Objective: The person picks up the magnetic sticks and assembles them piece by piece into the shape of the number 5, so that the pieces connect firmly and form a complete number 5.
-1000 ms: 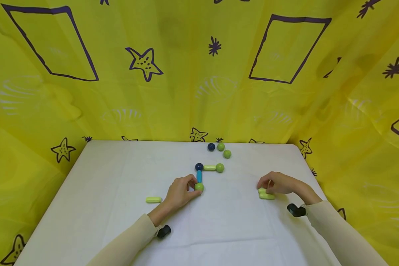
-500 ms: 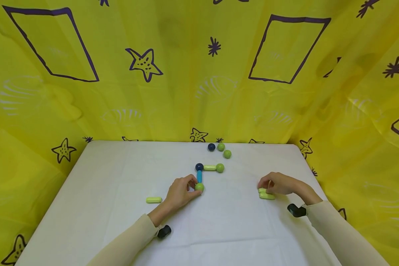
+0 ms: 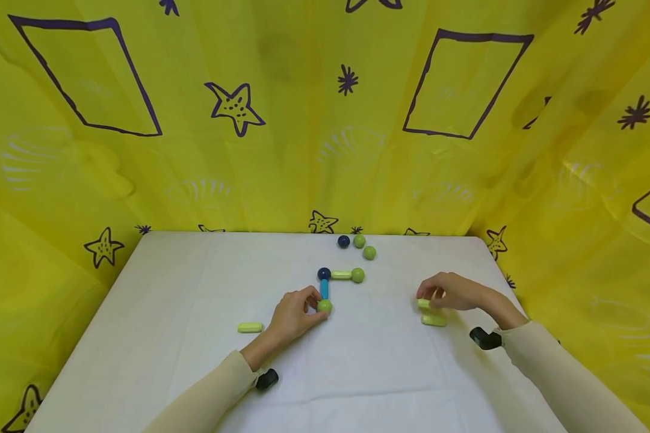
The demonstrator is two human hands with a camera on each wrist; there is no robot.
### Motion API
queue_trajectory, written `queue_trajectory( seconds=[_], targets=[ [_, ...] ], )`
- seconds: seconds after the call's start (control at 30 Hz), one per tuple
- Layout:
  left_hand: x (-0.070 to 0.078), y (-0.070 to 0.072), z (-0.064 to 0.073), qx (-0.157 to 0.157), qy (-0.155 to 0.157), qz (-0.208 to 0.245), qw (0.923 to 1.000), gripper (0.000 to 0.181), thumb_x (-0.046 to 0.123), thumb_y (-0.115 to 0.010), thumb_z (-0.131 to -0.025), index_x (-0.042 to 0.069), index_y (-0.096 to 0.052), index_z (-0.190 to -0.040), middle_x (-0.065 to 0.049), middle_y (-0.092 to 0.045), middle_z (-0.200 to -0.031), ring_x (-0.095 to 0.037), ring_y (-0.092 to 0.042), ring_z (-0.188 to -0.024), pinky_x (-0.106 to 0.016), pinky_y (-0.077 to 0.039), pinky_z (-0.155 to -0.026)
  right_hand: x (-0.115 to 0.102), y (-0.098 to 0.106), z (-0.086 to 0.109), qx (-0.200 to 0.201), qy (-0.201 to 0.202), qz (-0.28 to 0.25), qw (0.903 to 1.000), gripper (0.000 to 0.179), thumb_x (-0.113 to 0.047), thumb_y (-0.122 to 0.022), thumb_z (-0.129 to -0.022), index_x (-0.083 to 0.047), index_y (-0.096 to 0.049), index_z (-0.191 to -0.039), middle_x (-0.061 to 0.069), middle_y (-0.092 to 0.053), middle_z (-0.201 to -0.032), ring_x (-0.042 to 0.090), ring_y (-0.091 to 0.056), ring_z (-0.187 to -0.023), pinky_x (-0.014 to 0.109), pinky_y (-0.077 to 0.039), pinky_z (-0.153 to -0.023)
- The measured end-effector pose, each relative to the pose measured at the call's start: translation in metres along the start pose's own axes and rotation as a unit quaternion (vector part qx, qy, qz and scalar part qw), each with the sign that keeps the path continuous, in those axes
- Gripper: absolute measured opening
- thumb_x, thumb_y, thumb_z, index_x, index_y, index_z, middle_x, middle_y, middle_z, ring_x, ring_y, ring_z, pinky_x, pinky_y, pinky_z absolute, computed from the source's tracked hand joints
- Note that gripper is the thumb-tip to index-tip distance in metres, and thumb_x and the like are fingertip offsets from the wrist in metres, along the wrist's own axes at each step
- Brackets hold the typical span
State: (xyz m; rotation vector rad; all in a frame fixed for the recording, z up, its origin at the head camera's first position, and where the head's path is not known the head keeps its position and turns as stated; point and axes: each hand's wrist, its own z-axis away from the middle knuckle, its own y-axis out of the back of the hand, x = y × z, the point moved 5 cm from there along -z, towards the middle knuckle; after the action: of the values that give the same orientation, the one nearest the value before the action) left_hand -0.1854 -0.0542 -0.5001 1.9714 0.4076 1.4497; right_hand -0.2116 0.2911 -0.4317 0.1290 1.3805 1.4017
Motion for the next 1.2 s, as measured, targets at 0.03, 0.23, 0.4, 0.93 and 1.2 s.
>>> queue_trajectory(
  seconds=[0.03,0.23,0.4,0.93,1.2],
  targets=[
    [0.0,0.0,0.0,0.0,-0.001,-0.001,1.0,0.025,0.026,-0.085,-0.086,0.015,-0.068,-0.099,0.003,-0.074,-0.088,-0.008,-0.05,-0.068,-0.026,-0.041,-0.061,-0.001,0.002,-0.001,0.003,0.009,-0.002,1.0,0.019,0.0,-0.067,-0.094,-0.009,-0.072,-0.11,0.0,-0.07,-0.099,0.016,-0.062,-0.09,0.031,-0.053,-0.082],
    [-0.002,0.0,0.001,-0.002,-0.008,-0.002,1.0,0.025,0.027,-0.084,-0.086,0.014,-0.068,-0.1,0.003,-0.074,-0.087,-0.008,-0.05,-0.069,-0.026,-0.041,-0.063,-0.008,0.009,-0.007,0.015,0.034,-0.014,0.9992,0.019,-0.001,-0.069,-0.094,-0.011,-0.072,-0.11,-0.001,-0.071,-0.1,0.014,-0.064,-0.091,0.034,-0.054,-0.085],
    [-0.004,0.0,0.001,-0.005,-0.007,0.004,1.0,0.024,0.026,-0.085,-0.086,0.015,-0.07,-0.101,0.004,-0.072,-0.089,-0.01,-0.052,-0.07,-0.025,-0.042,-0.064,-0.015,0.013,-0.013,0.021,0.06,-0.026,0.9977,0.018,-0.005,-0.071,-0.094,-0.012,-0.073,-0.111,-0.002,-0.072,-0.103,0.016,-0.066,-0.093,0.036,-0.054,-0.086],
    [-0.005,0.001,0.0,0.001,-0.006,0.021,0.9998,0.022,0.024,-0.085,-0.086,0.017,-0.072,-0.101,0.007,-0.071,-0.091,-0.008,-0.05,-0.069,-0.024,-0.041,-0.063,-0.032,0.0,-0.056,0.014,0.079,-0.049,0.9956,0.02,-0.007,-0.071,-0.096,-0.016,-0.074,-0.114,-0.005,-0.073,-0.11,0.015,-0.066,-0.095,0.041,-0.054,-0.09],
    [-0.005,0.001,-0.001,0.006,-0.006,0.017,0.9998,0.02,0.025,-0.085,-0.086,0.017,-0.072,-0.1,0.006,-0.072,-0.09,-0.006,-0.049,-0.068,-0.023,-0.041,-0.062,-0.045,-0.014,-0.078,0.009,0.095,-0.058,0.9937,0.02,-0.004,-0.069,-0.096,-0.01,-0.075,-0.115,-0.001,-0.074,-0.11,0.016,-0.067,-0.095,0.041,-0.055,-0.09]
  ],
)
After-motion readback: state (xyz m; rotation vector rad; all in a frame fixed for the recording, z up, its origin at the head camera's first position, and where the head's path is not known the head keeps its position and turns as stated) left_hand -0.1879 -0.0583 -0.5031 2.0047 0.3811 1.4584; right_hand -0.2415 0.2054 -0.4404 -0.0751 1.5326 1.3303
